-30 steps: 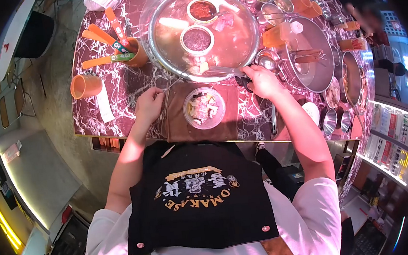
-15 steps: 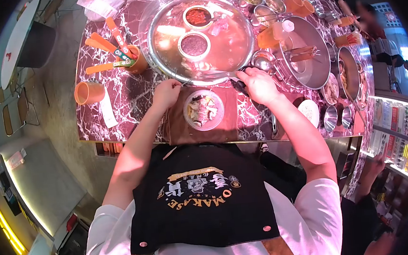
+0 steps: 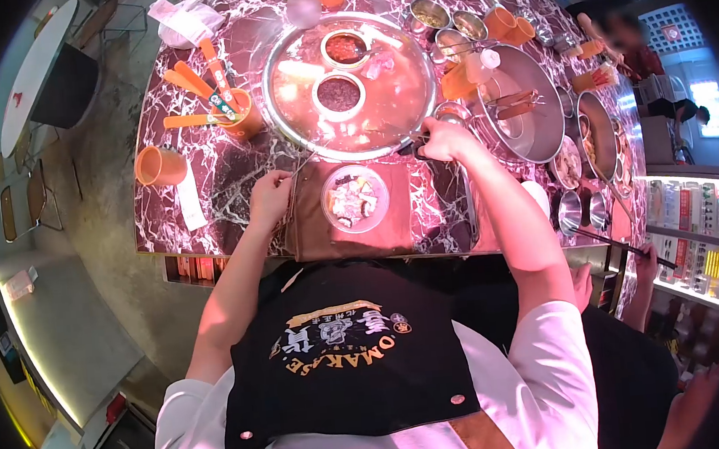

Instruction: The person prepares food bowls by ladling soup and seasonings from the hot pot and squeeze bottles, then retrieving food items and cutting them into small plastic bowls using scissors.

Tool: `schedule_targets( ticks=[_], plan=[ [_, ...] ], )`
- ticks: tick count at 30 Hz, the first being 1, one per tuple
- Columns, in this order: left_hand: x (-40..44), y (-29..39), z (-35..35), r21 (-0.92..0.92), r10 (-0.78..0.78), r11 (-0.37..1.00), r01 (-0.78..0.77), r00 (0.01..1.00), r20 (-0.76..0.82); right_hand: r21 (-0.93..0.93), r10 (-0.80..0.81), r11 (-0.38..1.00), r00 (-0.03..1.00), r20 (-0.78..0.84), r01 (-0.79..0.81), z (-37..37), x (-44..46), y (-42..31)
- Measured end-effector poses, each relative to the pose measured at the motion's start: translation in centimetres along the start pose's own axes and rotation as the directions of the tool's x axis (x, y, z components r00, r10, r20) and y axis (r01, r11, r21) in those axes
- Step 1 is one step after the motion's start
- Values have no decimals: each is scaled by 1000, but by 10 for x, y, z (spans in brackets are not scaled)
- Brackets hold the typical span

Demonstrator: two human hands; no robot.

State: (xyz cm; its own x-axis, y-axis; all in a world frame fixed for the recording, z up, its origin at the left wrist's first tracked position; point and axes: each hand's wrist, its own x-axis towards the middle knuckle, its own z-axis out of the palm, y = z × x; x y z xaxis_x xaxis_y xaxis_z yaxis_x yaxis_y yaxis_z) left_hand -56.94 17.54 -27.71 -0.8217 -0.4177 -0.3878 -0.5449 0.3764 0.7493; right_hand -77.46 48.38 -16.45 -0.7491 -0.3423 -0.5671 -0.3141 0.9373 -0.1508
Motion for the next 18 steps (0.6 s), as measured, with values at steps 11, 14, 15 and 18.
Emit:
schedule_targets(
  ticks=[11, 14, 15, 18],
  plan=[
    [-33, -31, -9, -60, 47, 997, -50, 998, -48, 117, -142, 982, 989, -41, 146, 18, -16, 24],
    [-36, -23, -11, -103, 80, 991, -82, 996, -26, 443, -133, 886, 990, -40, 137, 37, -16, 61],
    [-37, -18, -12, -151, 104, 983, -106, 994, -21, 473, -108, 875, 994, -25, 106, 39, -20, 68],
    [-23, -27, -11, -185, 163, 969, -163, 987, -19, 388, -56, 918, 996, -67, 78, 10, -74, 36]
  ],
)
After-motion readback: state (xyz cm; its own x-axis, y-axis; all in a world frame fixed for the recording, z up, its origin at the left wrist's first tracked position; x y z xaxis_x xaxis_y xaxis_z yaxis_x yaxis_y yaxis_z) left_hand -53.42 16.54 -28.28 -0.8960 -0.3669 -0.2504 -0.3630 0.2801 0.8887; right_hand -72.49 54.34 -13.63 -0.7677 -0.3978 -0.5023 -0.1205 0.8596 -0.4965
